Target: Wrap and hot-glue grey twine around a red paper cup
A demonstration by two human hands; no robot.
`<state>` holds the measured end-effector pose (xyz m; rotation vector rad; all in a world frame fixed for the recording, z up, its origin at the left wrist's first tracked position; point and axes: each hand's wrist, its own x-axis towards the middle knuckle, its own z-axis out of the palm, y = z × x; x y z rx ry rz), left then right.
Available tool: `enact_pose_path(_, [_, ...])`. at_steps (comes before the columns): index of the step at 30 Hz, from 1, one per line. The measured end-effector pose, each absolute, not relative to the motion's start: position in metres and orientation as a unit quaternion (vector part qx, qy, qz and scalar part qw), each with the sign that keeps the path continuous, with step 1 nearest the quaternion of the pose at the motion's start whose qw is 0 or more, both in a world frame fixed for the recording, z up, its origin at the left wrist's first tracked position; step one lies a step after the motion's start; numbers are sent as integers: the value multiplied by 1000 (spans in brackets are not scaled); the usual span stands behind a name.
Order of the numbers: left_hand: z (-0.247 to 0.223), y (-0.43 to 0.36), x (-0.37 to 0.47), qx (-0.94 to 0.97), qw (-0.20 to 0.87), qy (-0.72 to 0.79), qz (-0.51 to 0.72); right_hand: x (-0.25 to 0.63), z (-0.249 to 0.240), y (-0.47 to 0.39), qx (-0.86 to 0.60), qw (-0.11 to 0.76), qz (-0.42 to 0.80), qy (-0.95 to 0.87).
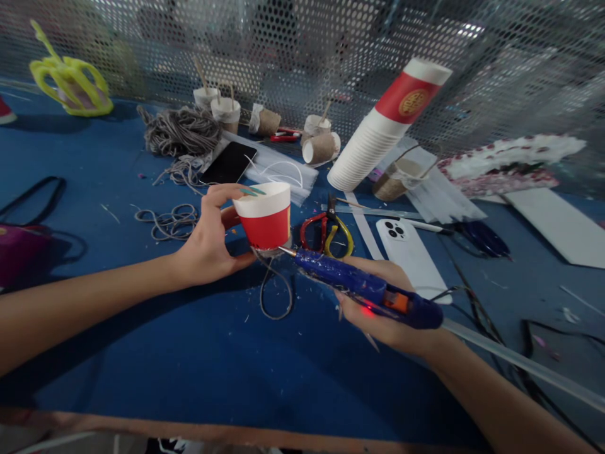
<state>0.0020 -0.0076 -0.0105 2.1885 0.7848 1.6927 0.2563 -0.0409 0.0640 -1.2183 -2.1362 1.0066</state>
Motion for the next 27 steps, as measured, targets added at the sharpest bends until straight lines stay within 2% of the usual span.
enact_pose_path(27, [-12, -9, 1, 743, 142, 279, 592, 258, 67, -39, -462, 246, 368, -769])
